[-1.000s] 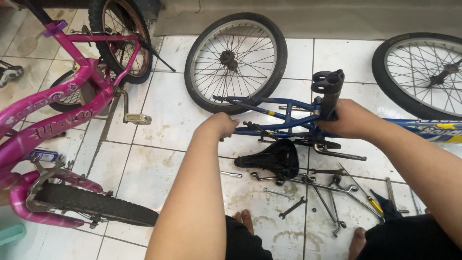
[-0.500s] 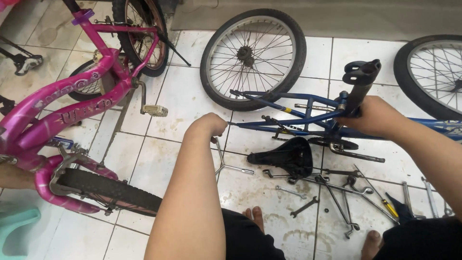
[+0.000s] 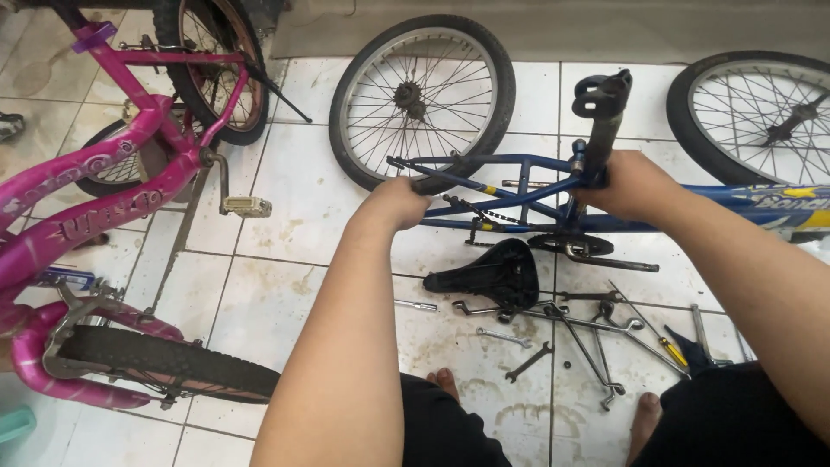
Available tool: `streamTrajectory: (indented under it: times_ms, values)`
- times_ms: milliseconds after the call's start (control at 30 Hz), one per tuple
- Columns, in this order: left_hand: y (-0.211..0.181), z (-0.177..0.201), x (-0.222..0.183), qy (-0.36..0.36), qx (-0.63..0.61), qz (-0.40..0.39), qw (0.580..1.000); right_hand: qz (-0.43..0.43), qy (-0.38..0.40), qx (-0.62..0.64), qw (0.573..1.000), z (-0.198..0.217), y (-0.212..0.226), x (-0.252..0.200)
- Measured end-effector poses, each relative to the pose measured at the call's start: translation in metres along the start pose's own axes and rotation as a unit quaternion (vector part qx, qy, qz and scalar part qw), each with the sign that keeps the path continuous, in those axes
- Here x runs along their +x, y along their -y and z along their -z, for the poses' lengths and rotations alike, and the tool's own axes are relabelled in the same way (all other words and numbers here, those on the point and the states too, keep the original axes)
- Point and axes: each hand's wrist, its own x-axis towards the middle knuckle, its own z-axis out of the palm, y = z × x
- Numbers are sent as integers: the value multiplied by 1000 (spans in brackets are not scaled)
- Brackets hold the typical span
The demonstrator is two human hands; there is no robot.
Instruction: Disassembling a bicycle seat and its clamp mechanism using a wrench.
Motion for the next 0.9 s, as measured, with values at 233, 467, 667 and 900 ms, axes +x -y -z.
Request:
streamTrajectory:
  times_ms: [233, 467, 667, 900]
  values:
    - [-75, -16, -52, -96, -205, -352, 908, 53, -36, 34, 997, 15, 17, -17]
    - [-135, -54, -27, -248, -143, -501, 816, 14, -30, 35, 999, -4, -14, 14]
    - [-161, -52, -32, -349, -109, -480, 797, 23, -23, 35, 999, -7, -12, 12]
    - [-166, -52, -42, -283, -213, -497, 792, 73, 1, 51, 996, 3, -10, 2]
